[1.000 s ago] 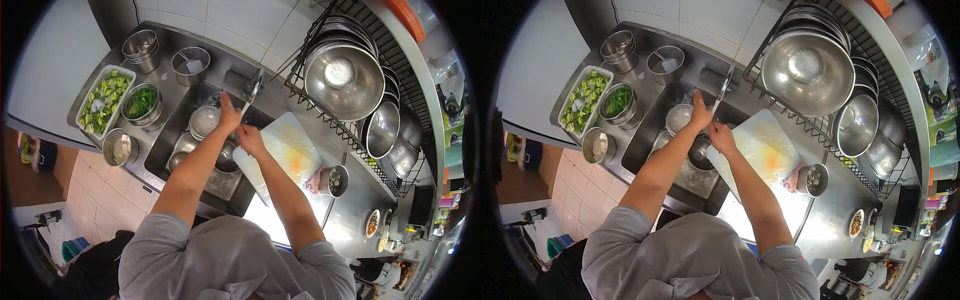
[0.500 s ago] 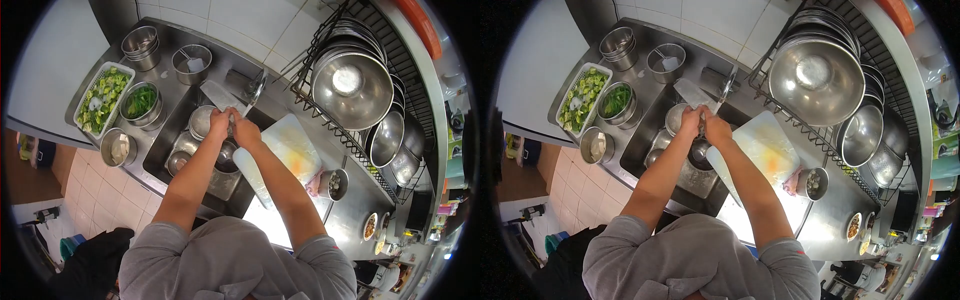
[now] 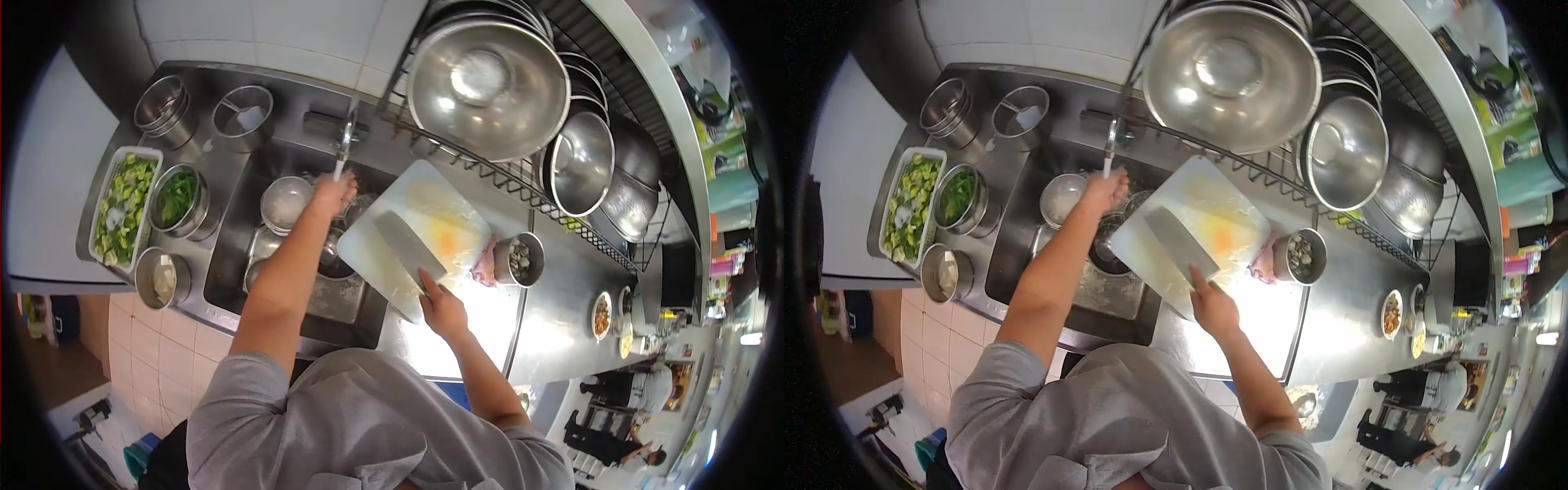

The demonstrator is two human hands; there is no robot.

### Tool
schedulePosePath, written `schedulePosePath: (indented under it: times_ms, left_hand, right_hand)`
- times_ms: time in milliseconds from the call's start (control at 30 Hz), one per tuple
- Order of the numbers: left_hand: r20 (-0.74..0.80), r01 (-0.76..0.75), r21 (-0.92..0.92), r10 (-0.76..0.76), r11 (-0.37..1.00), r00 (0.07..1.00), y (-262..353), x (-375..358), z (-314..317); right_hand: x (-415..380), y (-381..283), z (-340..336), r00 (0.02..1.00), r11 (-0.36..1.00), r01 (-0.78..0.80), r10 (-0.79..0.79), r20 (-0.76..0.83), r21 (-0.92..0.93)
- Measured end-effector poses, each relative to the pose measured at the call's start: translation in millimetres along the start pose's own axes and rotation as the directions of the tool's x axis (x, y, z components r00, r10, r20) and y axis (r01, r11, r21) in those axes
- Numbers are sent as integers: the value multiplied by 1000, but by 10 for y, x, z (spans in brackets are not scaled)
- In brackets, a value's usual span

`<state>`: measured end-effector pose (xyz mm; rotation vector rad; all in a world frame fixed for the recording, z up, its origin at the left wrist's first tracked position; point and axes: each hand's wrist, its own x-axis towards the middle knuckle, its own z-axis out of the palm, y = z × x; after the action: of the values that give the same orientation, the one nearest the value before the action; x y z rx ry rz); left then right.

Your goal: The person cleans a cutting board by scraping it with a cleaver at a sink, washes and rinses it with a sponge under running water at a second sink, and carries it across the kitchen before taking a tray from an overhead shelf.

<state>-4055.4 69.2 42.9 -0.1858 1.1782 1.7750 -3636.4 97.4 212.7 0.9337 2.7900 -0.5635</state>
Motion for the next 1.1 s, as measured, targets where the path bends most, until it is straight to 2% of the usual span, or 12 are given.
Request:
schedulePosePath:
  times_ms: [100,167,267,367,533,633,867,900,933,967,1033,1100]
  left_hand:
    - [96,-115,-51,120,992,988,-31,444,-259]
    - [13,136,72,-137,988,991,357,471,-213]
    - [-5,-247,214,254,945,967,768,-187,160]
    - [188,-531,584,535,613,824,1151,-898,383]
    - [645,-805,576,524,143,556,1207,-894,622]
    - [724,-707,681,318,-191,612,1458,-949,1021]
    - [641,-556,753,583,-351,500,976,-591,1442]
    - [628,-547,762,602,-347,493,970,-416,1340]
    - [564,-676,720,435,157,702,959,-235,1250]
    - [580,-545,552,178,631,795,1051,-258,1239]
    - [442,-264,369,81,891,893,1056,-530,975]
    - [257,-256,402,160,879,953,825,155,468]
  right_hand:
    - [-687,286,60,989,989,-150,150,4,8]
    - [-1042,365,172,971,971,-239,239,26,-14]
    - [-1374,431,461,937,938,-346,347,32,-14]
    - [-1519,312,651,923,917,-379,384,-20,121]
    - [-1504,268,778,933,906,-338,358,-35,255]
    - [-1509,280,759,936,912,-336,352,-28,237]
    - [-1415,192,631,926,915,-370,378,-23,160]
    - [-1438,157,626,921,908,-380,390,-24,175]
    - [-1458,147,623,914,900,-393,405,-25,189]
    - [-1474,141,651,918,903,-379,395,-45,203]
    - [-1532,82,707,912,893,-377,405,-71,246]
    - [-1667,28,817,912,887,-335,390,-128,317]
